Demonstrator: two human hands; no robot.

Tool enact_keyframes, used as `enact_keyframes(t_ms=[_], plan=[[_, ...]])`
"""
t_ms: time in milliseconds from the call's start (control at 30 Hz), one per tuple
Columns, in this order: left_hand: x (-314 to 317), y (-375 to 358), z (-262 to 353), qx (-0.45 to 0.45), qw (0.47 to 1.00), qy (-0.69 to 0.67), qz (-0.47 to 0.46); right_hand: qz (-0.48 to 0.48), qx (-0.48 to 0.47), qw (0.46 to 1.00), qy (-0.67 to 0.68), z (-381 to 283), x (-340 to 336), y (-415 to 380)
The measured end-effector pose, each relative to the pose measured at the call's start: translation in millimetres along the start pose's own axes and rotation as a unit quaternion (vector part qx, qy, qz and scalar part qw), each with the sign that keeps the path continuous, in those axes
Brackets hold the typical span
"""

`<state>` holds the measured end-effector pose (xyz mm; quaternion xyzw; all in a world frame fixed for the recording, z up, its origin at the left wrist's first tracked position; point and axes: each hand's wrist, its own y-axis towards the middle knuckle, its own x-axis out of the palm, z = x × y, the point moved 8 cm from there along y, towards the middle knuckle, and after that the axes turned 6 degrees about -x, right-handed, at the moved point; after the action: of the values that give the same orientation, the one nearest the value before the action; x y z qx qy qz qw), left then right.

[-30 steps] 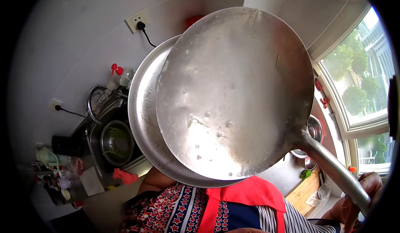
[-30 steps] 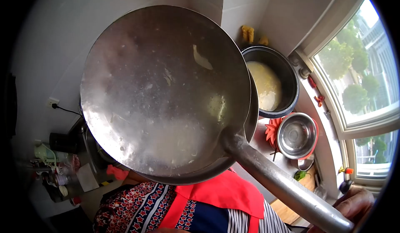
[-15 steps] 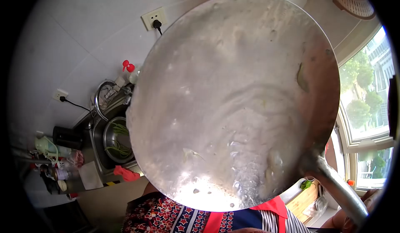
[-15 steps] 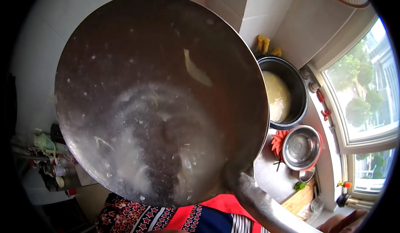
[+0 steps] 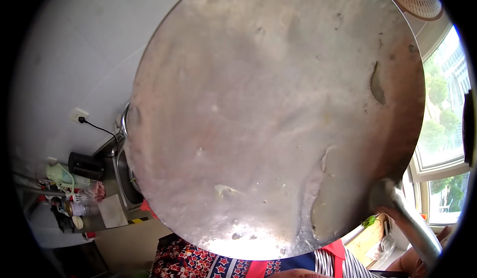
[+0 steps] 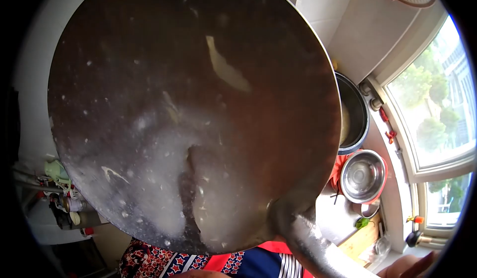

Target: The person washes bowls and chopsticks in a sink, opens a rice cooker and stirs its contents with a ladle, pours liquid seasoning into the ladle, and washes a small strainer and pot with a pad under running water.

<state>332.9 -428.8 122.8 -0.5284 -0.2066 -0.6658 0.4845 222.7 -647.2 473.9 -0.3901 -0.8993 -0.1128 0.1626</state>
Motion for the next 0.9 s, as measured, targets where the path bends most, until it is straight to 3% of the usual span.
enact_keyframes(t_ms=[900], plan=[[3, -18, -20, 0.005, 1.000, 0.017, 0.021, -0.038, 0.026, 0.998, 0.031, 12, -11, -41]])
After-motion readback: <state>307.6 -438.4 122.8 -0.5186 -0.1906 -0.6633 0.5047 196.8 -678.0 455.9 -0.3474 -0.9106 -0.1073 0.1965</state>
